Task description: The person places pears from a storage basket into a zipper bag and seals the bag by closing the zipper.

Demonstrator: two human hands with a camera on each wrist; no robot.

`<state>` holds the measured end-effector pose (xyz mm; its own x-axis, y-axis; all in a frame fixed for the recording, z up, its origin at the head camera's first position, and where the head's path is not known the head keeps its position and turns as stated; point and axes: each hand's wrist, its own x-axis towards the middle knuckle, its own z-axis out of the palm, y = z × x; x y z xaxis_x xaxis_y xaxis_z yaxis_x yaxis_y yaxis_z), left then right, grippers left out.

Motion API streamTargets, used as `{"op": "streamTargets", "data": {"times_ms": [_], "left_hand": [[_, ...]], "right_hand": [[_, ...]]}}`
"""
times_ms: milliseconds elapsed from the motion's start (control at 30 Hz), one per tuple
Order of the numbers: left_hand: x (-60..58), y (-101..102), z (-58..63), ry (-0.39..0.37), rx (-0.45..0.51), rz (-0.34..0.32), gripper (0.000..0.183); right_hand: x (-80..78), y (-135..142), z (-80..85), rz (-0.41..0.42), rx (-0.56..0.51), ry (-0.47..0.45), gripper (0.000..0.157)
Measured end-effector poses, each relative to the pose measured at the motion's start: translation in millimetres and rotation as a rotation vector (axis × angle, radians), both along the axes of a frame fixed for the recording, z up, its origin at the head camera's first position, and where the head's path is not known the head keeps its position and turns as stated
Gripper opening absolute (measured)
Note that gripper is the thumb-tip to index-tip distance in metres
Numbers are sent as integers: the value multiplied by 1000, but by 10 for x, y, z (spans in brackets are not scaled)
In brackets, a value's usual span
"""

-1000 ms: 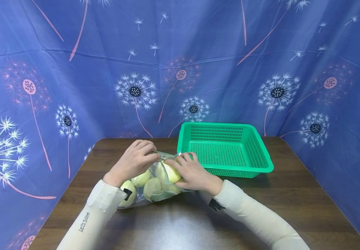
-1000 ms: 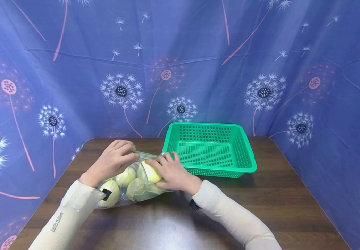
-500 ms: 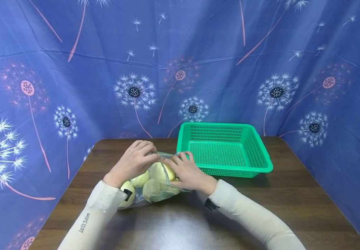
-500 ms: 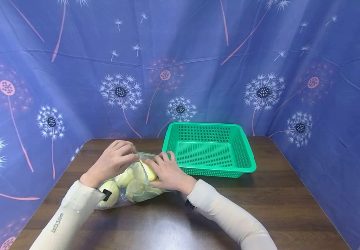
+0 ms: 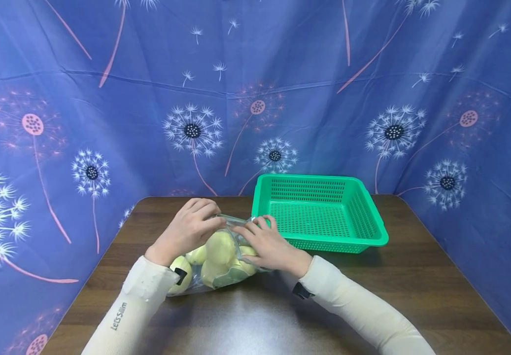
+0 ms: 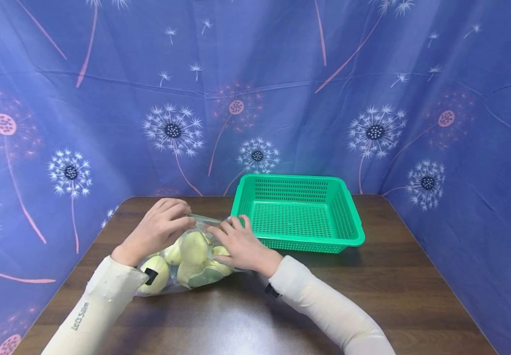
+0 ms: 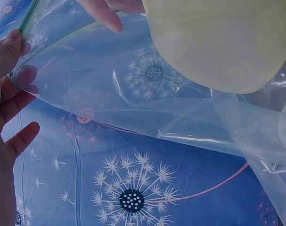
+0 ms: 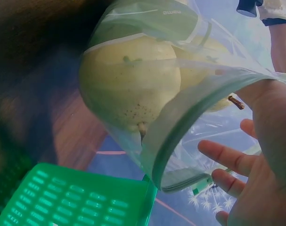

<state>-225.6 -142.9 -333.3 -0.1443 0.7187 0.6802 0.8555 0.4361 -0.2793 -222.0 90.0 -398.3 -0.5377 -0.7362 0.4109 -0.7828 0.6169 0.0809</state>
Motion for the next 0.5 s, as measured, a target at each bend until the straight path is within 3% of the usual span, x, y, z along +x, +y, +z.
{"op": "streamTargets", "data": {"times_ms": [133,500], "left_hand": [[0,-10,-4,-7,-2,7,19],[-47,-35,-45,13,19,-19,15]], "right_hand": [[6,31,13,22,1,-2,66],[6,165,-11,97,-35,0,59]]}}
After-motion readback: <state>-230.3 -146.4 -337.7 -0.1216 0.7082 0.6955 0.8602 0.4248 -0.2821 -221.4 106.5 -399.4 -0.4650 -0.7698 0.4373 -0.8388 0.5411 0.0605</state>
